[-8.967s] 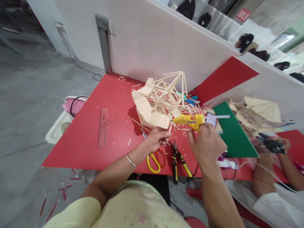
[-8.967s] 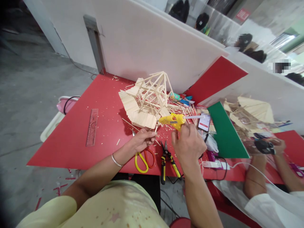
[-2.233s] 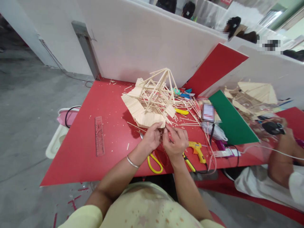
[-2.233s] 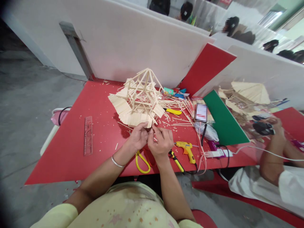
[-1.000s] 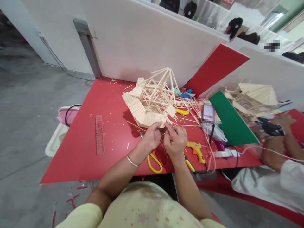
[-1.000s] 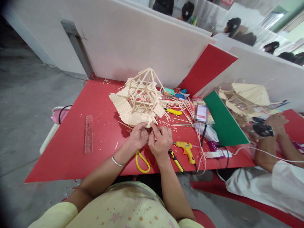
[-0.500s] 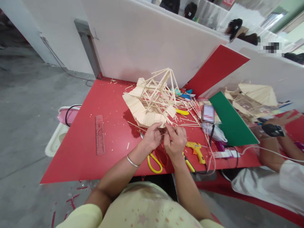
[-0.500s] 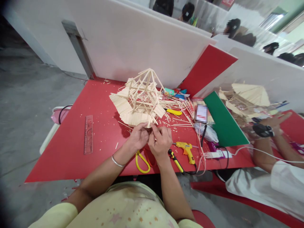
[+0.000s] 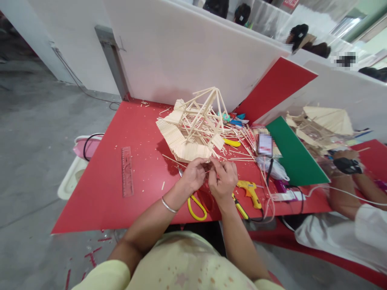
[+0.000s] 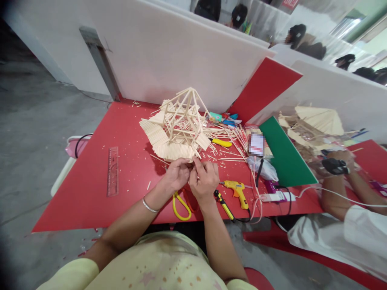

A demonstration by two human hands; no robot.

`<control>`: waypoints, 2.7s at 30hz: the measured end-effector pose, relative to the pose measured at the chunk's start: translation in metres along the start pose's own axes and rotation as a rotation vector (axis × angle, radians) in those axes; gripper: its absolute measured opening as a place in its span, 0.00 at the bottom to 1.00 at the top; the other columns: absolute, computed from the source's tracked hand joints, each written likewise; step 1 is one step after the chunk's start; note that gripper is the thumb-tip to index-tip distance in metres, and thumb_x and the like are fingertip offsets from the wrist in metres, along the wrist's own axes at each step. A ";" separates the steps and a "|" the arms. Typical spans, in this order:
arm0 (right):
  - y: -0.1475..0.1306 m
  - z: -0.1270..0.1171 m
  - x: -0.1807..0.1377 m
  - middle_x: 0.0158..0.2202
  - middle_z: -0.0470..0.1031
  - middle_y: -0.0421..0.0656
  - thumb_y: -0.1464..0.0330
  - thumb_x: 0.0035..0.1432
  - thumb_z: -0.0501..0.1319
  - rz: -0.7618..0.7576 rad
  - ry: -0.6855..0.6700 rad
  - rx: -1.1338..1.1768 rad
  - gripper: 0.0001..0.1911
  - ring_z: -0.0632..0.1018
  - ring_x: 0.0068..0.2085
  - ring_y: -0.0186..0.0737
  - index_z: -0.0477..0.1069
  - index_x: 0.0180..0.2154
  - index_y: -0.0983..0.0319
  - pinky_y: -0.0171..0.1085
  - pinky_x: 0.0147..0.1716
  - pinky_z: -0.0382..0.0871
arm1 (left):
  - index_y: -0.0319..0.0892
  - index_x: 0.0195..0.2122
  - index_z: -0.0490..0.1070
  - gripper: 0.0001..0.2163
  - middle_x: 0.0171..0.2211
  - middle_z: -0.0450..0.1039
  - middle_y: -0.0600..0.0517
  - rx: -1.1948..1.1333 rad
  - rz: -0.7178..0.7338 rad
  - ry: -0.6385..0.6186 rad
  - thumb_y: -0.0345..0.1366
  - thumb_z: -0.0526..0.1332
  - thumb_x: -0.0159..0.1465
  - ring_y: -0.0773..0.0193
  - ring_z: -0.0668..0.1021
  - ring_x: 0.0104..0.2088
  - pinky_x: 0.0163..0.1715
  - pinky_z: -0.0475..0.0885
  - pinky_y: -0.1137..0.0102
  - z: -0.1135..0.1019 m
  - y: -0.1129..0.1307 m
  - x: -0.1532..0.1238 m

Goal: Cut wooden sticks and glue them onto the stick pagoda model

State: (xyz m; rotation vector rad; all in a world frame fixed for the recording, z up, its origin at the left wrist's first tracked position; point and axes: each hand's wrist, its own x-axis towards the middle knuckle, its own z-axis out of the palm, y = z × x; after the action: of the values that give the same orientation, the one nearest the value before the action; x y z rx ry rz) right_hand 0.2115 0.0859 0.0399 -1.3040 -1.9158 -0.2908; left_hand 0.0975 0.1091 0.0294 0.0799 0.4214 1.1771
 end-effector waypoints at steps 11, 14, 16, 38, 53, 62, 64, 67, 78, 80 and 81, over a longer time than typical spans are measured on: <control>-0.001 0.001 0.000 0.32 0.69 0.44 0.72 0.62 0.56 0.018 -0.035 -0.033 0.21 0.68 0.37 0.42 0.75 0.54 0.58 0.41 0.43 0.64 | 0.37 0.25 0.77 0.04 0.24 0.76 0.53 0.038 -0.034 0.025 0.27 0.67 0.46 0.68 0.74 0.26 0.32 0.68 0.72 -0.006 -0.003 0.005; -0.001 0.001 0.000 0.33 0.69 0.44 0.73 0.62 0.56 0.025 -0.041 -0.029 0.20 0.68 0.37 0.42 0.76 0.54 0.58 0.41 0.43 0.64 | 0.37 0.25 0.77 0.04 0.24 0.76 0.53 0.042 -0.037 0.016 0.27 0.67 0.47 0.68 0.74 0.26 0.32 0.67 0.71 -0.007 -0.003 0.005; -0.001 0.001 0.001 0.33 0.69 0.44 0.73 0.62 0.56 0.029 -0.040 -0.027 0.20 0.68 0.37 0.42 0.76 0.53 0.58 0.41 0.43 0.64 | 0.37 0.25 0.77 0.04 0.24 0.76 0.53 0.039 -0.038 0.016 0.27 0.67 0.47 0.68 0.74 0.27 0.33 0.67 0.71 -0.007 -0.003 0.005; -0.001 0.001 0.000 0.34 0.70 0.44 0.72 0.63 0.56 0.026 -0.035 -0.034 0.20 0.69 0.37 0.42 0.75 0.54 0.58 0.43 0.43 0.65 | 0.37 0.25 0.76 0.04 0.24 0.75 0.53 0.024 -0.032 0.043 0.26 0.66 0.47 0.68 0.74 0.27 0.36 0.67 0.70 -0.001 -0.001 0.000; 0.014 -0.023 -0.017 0.34 0.70 0.43 0.73 0.61 0.58 0.045 0.067 0.031 0.19 0.70 0.36 0.40 0.75 0.53 0.58 0.41 0.40 0.67 | 0.35 0.37 0.78 0.10 0.32 0.78 0.45 0.038 -0.090 -0.058 0.33 0.63 0.54 0.64 0.77 0.30 0.32 0.70 0.70 -0.004 0.005 -0.006; -0.002 -0.020 0.001 0.38 0.71 0.46 0.72 0.62 0.55 0.013 -0.098 -0.019 0.23 0.69 0.41 0.43 0.72 0.58 0.57 0.44 0.45 0.65 | 0.39 0.37 0.77 0.09 0.30 0.78 0.49 0.023 -0.046 -0.080 0.34 0.65 0.54 0.62 0.78 0.31 0.36 0.70 0.67 -0.008 0.003 -0.001; -0.002 -0.015 0.002 0.39 0.70 0.46 0.72 0.62 0.55 0.013 -0.110 -0.025 0.23 0.69 0.41 0.44 0.72 0.58 0.58 0.45 0.46 0.65 | 0.39 0.36 0.77 0.09 0.29 0.78 0.50 0.022 -0.046 -0.081 0.34 0.65 0.54 0.60 0.79 0.32 0.38 0.71 0.65 -0.008 0.002 0.000; 0.000 -0.011 0.002 0.39 0.70 0.46 0.72 0.62 0.55 0.013 -0.125 -0.037 0.23 0.68 0.43 0.45 0.72 0.58 0.58 0.45 0.47 0.64 | 0.39 0.33 0.77 0.07 0.29 0.79 0.50 0.006 -0.021 -0.071 0.33 0.65 0.53 0.59 0.79 0.32 0.41 0.71 0.65 -0.006 0.002 0.000; 0.000 -0.007 0.001 0.38 0.70 0.46 0.72 0.62 0.55 0.024 -0.124 -0.045 0.23 0.68 0.42 0.44 0.72 0.57 0.56 0.44 0.46 0.63 | 0.38 0.31 0.78 0.06 0.30 0.79 0.50 -0.012 0.003 -0.070 0.30 0.66 0.51 0.62 0.78 0.31 0.40 0.72 0.66 -0.002 0.003 -0.001; 0.001 -0.006 0.001 0.38 0.69 0.45 0.72 0.62 0.56 0.027 -0.124 -0.045 0.23 0.68 0.42 0.44 0.72 0.57 0.56 0.44 0.46 0.63 | 0.37 0.30 0.77 0.05 0.29 0.78 0.51 0.007 -0.001 -0.050 0.28 0.66 0.50 0.64 0.78 0.31 0.39 0.71 0.68 -0.003 0.002 -0.001; 0.001 -0.006 0.001 0.38 0.69 0.45 0.71 0.62 0.56 0.029 -0.125 -0.045 0.23 0.68 0.42 0.44 0.72 0.57 0.56 0.44 0.46 0.63 | 0.37 0.29 0.77 0.05 0.29 0.78 0.51 0.019 -0.006 -0.037 0.27 0.65 0.49 0.65 0.77 0.30 0.39 0.71 0.69 -0.003 0.002 -0.001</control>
State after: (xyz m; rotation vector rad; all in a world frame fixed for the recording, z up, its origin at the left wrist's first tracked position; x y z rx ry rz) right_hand 0.2148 0.0836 0.0440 -1.4072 -2.0026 -0.2444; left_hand 0.0946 0.1087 0.0274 0.1168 0.4001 1.1646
